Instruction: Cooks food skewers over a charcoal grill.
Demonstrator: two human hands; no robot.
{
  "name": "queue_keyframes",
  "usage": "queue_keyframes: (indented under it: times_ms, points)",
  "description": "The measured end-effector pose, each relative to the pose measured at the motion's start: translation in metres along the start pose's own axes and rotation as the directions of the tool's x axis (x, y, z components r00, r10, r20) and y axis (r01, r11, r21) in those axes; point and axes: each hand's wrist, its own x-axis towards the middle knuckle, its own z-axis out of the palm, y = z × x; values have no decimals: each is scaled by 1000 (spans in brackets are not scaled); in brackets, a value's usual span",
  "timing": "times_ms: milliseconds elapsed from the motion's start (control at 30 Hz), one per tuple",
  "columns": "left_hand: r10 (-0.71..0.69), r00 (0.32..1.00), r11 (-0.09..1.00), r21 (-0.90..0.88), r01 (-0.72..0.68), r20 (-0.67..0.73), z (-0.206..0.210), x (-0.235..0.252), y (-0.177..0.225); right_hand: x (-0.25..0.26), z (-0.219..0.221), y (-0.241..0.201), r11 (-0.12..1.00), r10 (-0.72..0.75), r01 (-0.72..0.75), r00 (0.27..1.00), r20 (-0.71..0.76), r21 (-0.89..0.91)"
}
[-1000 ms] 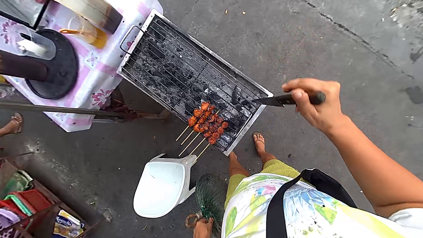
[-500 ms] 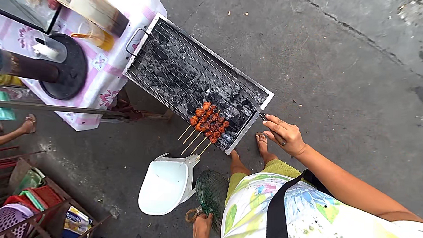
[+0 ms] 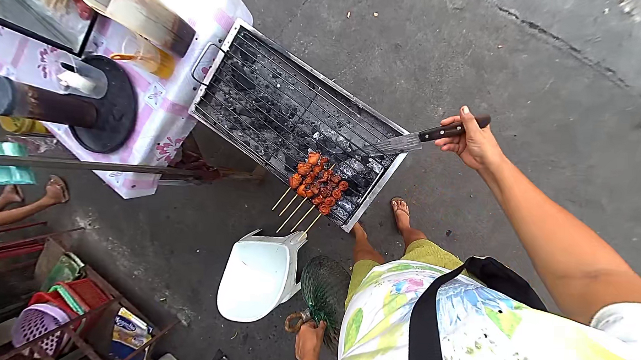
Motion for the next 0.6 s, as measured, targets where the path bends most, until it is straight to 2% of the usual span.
queue_keyframes:
  times_ms: [133,233,333,433,500,600]
  points:
    - [11,1000,1000,-1,-11,-9,6,7,-1,26,-1,3,976,206,-209,977,54,54]
    - [5,1000,1000,-30,-5,-10,8,8,-2,33,-1,-1,972,229,-232,970,79,35]
    - [0,1000,999,-35,0,0,10,8,-5,33,-15,-11,987,158,-158,986,52,-3]
    - [5,1000,999,-49,-4,8,15,8,-8,18,-25,-27,999,24,-25,999,-36,-22]
    - [4,1000,998,-55,-3,19,19,7,-9,-2,-20,-34,996,-69,67,997,-46,-53]
    - [7,999,999,-54,-5,42,18,2,-2,-32,2,-26,996,-87,85,994,-62,-29]
